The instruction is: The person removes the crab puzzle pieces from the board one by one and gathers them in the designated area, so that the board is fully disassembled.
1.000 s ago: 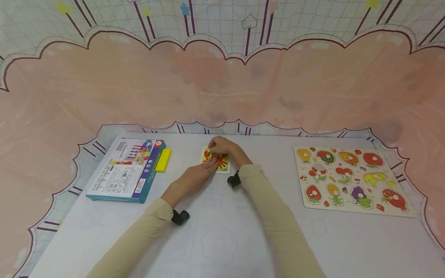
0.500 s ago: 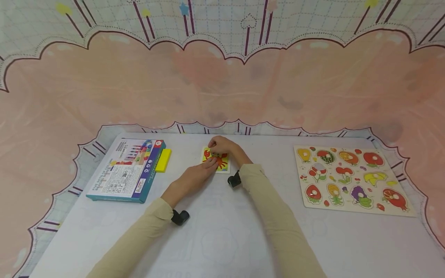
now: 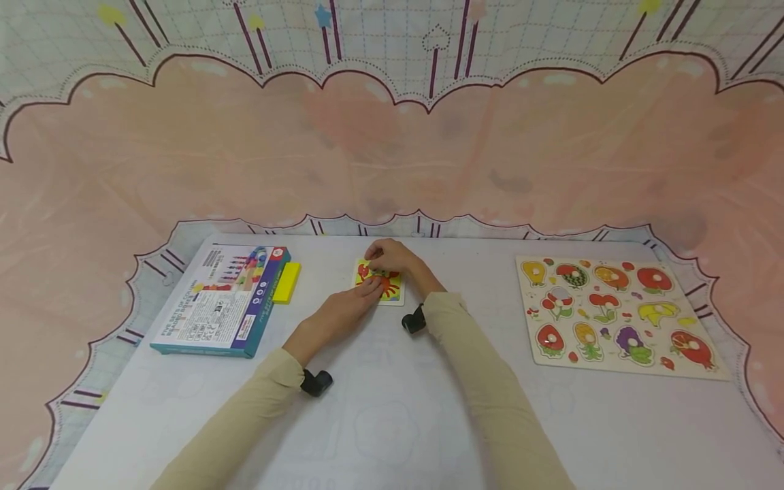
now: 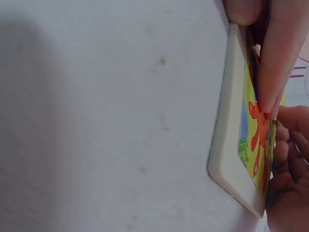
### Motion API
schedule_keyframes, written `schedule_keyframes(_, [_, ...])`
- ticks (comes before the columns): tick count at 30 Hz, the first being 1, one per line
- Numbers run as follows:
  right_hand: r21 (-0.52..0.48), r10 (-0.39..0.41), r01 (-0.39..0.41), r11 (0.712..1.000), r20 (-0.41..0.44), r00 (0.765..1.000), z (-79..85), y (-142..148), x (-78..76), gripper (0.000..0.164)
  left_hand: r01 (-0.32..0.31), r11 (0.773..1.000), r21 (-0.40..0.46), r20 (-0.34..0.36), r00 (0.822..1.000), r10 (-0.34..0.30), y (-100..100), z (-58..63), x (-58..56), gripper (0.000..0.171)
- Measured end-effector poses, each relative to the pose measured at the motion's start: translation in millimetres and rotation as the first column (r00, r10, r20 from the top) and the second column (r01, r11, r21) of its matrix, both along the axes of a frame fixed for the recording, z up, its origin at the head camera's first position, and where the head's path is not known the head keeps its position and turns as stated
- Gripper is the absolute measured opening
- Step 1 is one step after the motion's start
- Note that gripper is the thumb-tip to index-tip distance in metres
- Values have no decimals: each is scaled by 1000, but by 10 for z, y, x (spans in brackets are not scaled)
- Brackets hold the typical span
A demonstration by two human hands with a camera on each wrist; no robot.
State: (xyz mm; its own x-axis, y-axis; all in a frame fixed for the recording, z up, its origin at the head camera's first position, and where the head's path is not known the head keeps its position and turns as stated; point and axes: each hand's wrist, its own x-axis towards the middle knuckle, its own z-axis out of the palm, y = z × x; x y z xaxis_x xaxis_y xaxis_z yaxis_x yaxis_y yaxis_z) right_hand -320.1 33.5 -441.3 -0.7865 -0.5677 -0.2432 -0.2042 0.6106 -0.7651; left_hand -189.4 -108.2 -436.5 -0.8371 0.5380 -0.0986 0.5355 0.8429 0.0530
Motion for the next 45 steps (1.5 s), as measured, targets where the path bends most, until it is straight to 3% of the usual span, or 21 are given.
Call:
schedule_keyframes(12, [-99,-19,19,995,-1,1000,-106,-3,5,25,27,999,26,-49,998,-26,-15,-12,16,48])
schedule_keyframes(21, [-119,-6,1,993,-39,999,-140,-4,11,25,21,1000,3,-51,999,-21,-16,-13,5,50])
schedule_keyframes(23, [-154,-39,35,988,-23,999,-150,1,18,27,19,1000,6,-53,998,-18,-19,-18,6,49])
schedule_keyframes(26, [-226,-145,153,962,51,988,-171,12,21,29,9,1000,12,-38,999,-9,-18,-19,8,49])
schedule_keyframes(30, [-295,-287,318,901,144,947,-206,34,8,29,2,1000,8,-12,1000,-2,-8,-24,0,50])
schedule_keyframes(34, [-320,-365,394,861,150,919,-226,60,2,30,-2,1000,3,-6,1000,2,1,-36,-5,48])
schedule_keyframes(40, [-379,-453,504,776,219,864,-208,185,50,31,-6,1000,12,-12,1000,6,12,-47,4,48])
schedule_keyframes(42, [-365,-462,506,781,208,862,-171,249,70,32,-5,1000,9,-13,1000,5,12,-48,3,48])
schedule_keyframes(45, [-319,-450,479,818,163,878,-106,360,88,33,-7,1000,2,-12,1000,7,8,-40,-5,48])
